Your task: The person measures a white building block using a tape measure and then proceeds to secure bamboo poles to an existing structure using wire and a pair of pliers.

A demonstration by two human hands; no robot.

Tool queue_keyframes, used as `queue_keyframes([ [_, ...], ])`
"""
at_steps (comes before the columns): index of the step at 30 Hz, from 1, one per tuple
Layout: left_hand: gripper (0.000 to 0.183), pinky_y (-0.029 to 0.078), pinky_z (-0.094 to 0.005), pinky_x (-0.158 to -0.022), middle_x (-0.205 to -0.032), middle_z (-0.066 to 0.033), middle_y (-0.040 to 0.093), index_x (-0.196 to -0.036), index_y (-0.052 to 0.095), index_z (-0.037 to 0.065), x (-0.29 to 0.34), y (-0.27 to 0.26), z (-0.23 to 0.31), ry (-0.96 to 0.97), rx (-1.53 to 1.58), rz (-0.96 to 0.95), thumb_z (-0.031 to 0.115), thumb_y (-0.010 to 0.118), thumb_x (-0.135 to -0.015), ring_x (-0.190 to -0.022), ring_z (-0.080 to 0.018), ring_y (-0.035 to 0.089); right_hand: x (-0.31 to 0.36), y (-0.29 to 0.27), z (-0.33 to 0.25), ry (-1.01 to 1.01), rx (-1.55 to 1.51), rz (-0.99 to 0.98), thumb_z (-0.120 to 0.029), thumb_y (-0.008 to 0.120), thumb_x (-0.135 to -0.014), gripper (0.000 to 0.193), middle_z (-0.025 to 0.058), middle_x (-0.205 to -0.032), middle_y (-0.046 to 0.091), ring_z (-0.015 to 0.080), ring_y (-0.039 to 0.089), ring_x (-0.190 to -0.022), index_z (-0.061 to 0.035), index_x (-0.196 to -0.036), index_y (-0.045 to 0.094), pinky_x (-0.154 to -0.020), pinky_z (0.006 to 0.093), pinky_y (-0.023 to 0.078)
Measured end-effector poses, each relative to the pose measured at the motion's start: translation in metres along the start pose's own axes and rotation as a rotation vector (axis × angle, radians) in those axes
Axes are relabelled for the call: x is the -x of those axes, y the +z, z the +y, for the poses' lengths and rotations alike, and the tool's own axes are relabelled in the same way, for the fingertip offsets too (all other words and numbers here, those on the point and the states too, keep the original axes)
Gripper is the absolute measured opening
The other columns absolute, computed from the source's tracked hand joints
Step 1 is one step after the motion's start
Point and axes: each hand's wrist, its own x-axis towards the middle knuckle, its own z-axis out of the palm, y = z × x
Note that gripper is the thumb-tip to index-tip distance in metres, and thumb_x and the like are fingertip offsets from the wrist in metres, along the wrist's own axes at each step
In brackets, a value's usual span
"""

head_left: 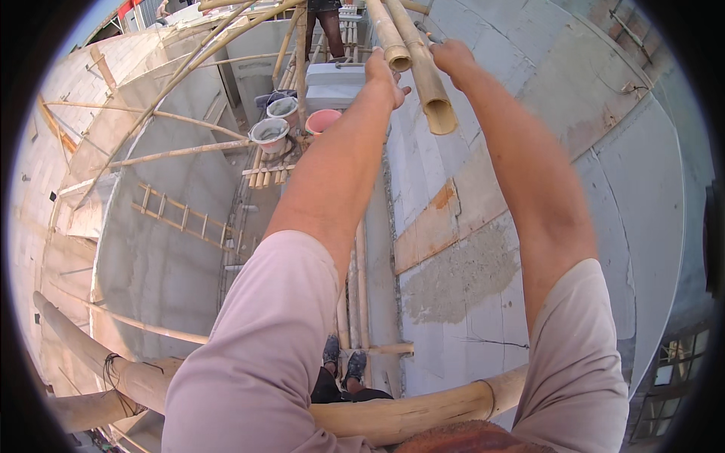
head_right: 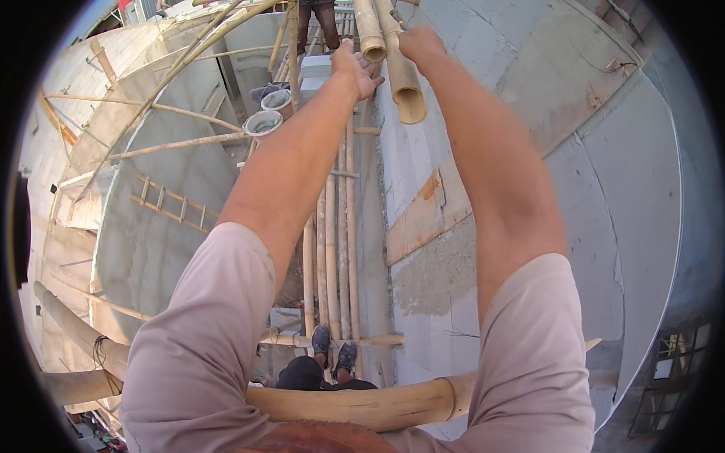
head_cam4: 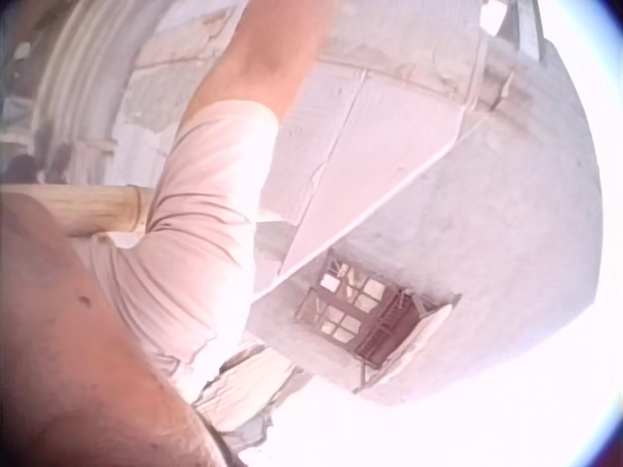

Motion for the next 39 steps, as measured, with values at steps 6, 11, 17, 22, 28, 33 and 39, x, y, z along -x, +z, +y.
queue_keyframes([
  [6,0.082,0.006,-0.0597,-0.122,-0.167,-0.0130,0.014,-0.158,0.012,0.001,-0.001,0.001,-0.003,0.032,0.054,-0.073,0.056,0.035,-0.101,-0.154,-0.0213,0.018,-0.007,-0.013,-0.002,-0.045,0.182,-0.034,-0.034,0.053,-0.093,0.043,0.0207,-0.118,0.068,0.0391,0.064,-0.112,-0.0041,-0.122,0.065,-0.092,0.0474,0.050],
  [11,0.083,0.002,-0.0614,-0.121,-0.167,-0.0123,0.015,-0.158,0.009,0.002,-0.002,-0.010,0.001,0.017,0.134,-0.093,0.056,0.034,-0.101,-0.154,-0.0203,0.016,0.000,-0.003,-0.016,-0.006,-0.009,0.310,-0.034,0.054,-0.092,0.047,0.0187,-0.115,0.069,0.0365,0.066,-0.104,-0.0050,-0.128,0.060,-0.090,0.0475,0.052],
  [17,0.082,0.000,-0.0626,-0.121,-0.166,-0.0125,0.016,-0.158,0.010,0.002,-0.004,0.001,-0.004,0.009,0.134,-0.127,0.055,0.033,-0.101,-0.154,-0.0222,0.017,-0.014,-0.030,-0.013,-0.097,0.032,-0.034,-0.033,0.052,-0.097,0.040,0.0148,-0.091,0.069,0.0247,0.067,-0.067,-0.0004,-0.120,0.059,-0.056,0.0399,0.056],
  [22,0.079,0.001,-0.0623,-0.121,-0.166,-0.0124,0.018,-0.158,0.013,0.003,-0.005,0.001,-0.001,0.012,0.139,-0.131,0.054,0.033,-0.102,-0.152,-0.0248,0.022,0.023,-0.031,-0.036,0.040,-0.403,0.080,-0.026,0.049,-0.100,0.035,0.0125,-0.077,0.067,0.0179,0.065,-0.061,0.0056,-0.114,0.058,-0.043,0.0329,0.049],
  [28,0.073,0.004,-0.0644,-0.120,-0.166,-0.0126,0.015,-0.159,0.015,0.008,-0.009,0.009,-0.001,0.012,0.102,-0.138,0.052,0.032,-0.102,-0.153,-0.0247,0.019,0.012,-0.042,-0.035,-0.183,-0.338,0.220,-0.025,0.050,-0.099,0.034,0.0098,-0.070,0.065,0.0171,0.061,-0.050,0.0036,-0.115,0.058,-0.042,0.0334,0.048],
  [33,0.073,0.004,-0.0695,-0.117,-0.168,-0.0101,0.008,-0.161,0.011,0.012,-0.004,-0.002,0.010,0.024,0.082,-0.093,0.051,0.031,-0.102,-0.155,-0.0231,0.011,0.004,-0.034,-0.054,-0.160,-0.091,-0.125,-0.019,0.048,-0.097,0.028,0.0117,-0.068,0.064,0.0180,0.059,-0.047,0.0029,-0.107,0.062,-0.042,0.0336,0.047],
  [39,0.073,0.003,-0.0709,-0.116,-0.169,-0.0065,0.008,-0.161,0.008,0.013,0.010,0.028,0.004,0.004,0.007,-0.200,0.052,0.028,-0.103,-0.155,-0.0215,0.009,-0.056,-0.039,-0.024,-0.588,0.165,0.501,-0.017,0.048,-0.094,0.028,0.0150,-0.071,0.063,0.0256,0.059,-0.053,0.0011,-0.111,0.061,-0.046,0.0388,0.045],
])
